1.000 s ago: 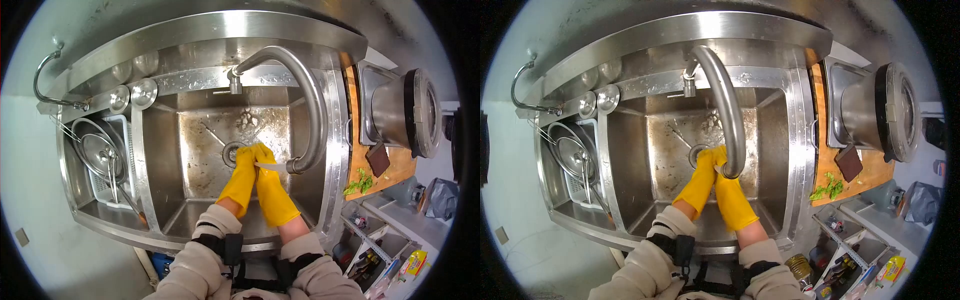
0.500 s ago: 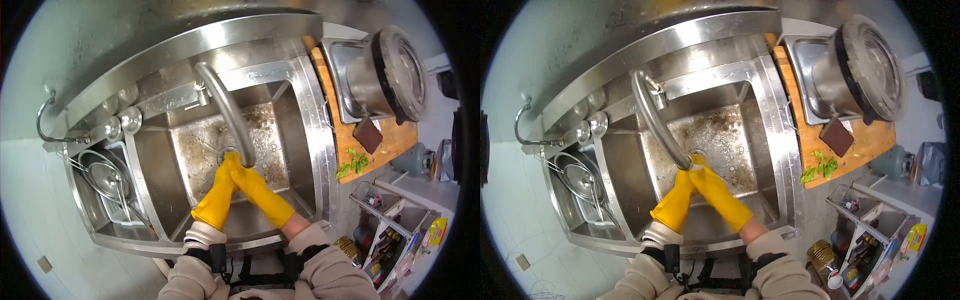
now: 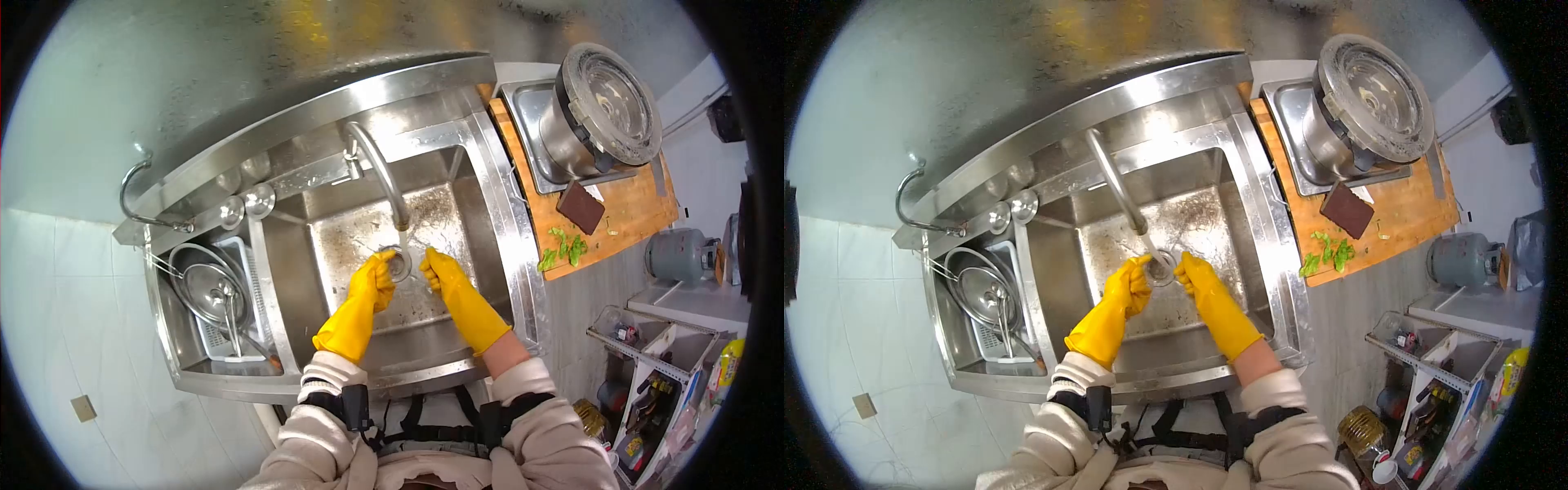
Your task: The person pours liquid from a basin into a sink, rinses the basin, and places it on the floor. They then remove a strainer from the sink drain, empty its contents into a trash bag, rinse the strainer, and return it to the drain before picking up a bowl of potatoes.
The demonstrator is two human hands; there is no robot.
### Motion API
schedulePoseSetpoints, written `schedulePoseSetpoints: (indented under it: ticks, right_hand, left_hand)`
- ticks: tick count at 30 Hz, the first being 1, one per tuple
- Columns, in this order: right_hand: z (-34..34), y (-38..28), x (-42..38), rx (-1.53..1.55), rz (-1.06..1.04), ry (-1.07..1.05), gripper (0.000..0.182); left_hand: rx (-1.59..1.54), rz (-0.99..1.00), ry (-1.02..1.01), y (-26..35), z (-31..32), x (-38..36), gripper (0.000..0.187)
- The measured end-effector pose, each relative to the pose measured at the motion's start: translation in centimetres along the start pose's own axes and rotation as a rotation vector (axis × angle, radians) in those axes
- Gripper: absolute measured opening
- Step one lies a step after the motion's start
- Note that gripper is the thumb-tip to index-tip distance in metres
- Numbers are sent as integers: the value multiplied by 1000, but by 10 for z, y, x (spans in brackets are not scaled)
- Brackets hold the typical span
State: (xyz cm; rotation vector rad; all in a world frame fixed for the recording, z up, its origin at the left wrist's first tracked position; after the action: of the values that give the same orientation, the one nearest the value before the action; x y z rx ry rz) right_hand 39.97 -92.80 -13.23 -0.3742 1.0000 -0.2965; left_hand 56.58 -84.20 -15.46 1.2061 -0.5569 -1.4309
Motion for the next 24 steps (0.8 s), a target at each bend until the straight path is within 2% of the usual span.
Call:
schedulePoseSetpoints:
  ticks: [1,2,3,4,7,8,9,10,11,12,13,14,15,17,18,19,20,21,22,23,24]
  right_hand:
    - [6,0,-5,-3,-7,-9,38]
    - [9,2,-12,24,-3,40,40]
    - [13,-1,-22,50,-1,91,46]
    - [23,-8,-41,51,55,59,60]
    - [14,0,-54,107,0,24,63]
    - [10,4,-59,88,-14,22,69]
    - [10,2,-64,81,-33,17,69]
    - [7,0,-74,-10,-42,78,62]
    - [6,2,-87,-96,-45,146,54]
    - [10,7,-105,-91,-55,154,54]
    - [18,-1,-128,-310,-306,115,51]
    - [28,-13,-149,-535,-557,77,48]
    - [39,-20,-158,-535,-569,91,48]
    - [51,-23,-167,-300,-365,244,45]
    - [51,-28,-175,-579,-463,267,48]
    - [49,-28,-177,-567,-461,293,48]
    - [48,-25,-171,-309,-383,244,50]
    - [41,-22,-165,-46,-311,195,53]
    - [25,-16,-146,24,-255,68,60]
    - [16,-11,-139,186,-211,75,65]
    - [15,-12,-139,424,-172,-40,67]
  left_hand:
    - [688,393,227,29,4,-1,47]
    - [690,401,226,44,3,-7,47]
    - [-20,37,167,77,20,-19,48]
    - [-727,-335,83,92,38,-30,53]
    - [-761,-352,46,109,23,-32,54]
    - [-762,-342,35,112,13,-27,54]
    - [-498,-257,66,113,-7,-13,52]
    - [-235,-170,98,115,-28,3,51]
    - [61,-3,103,117,-59,25,48]
    - [353,164,105,124,-79,46,44]
    - [467,261,255,158,-60,49,37]
    - [647,284,372,188,-48,49,35]
    - [778,321,411,203,-47,65,38]
    - [1026,215,606,240,-29,70,44]
    - [1203,189,655,242,-29,77,48]
    - [1384,163,695,241,-33,85,52]
    - [1438,87,645,229,-49,101,57]
    - [1419,68,596,226,-48,101,49]
    - [1252,-168,455,210,-62,116,52]
    - [1021,-175,416,163,-98,151,47]
    - [926,-172,368,163,-95,154,42]
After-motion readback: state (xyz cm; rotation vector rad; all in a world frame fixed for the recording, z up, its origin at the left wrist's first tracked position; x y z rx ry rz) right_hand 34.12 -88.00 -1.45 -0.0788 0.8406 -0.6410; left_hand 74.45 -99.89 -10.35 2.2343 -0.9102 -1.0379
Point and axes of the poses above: each hand's wrist, its own x-axis towards the middle knuckle, its own z-axis out of the palm, y = z × x, the point moved 4 cm from there along x, towards the middle knuckle, and after that the axes turned 11 degrees about x, right-handed, at the moved point
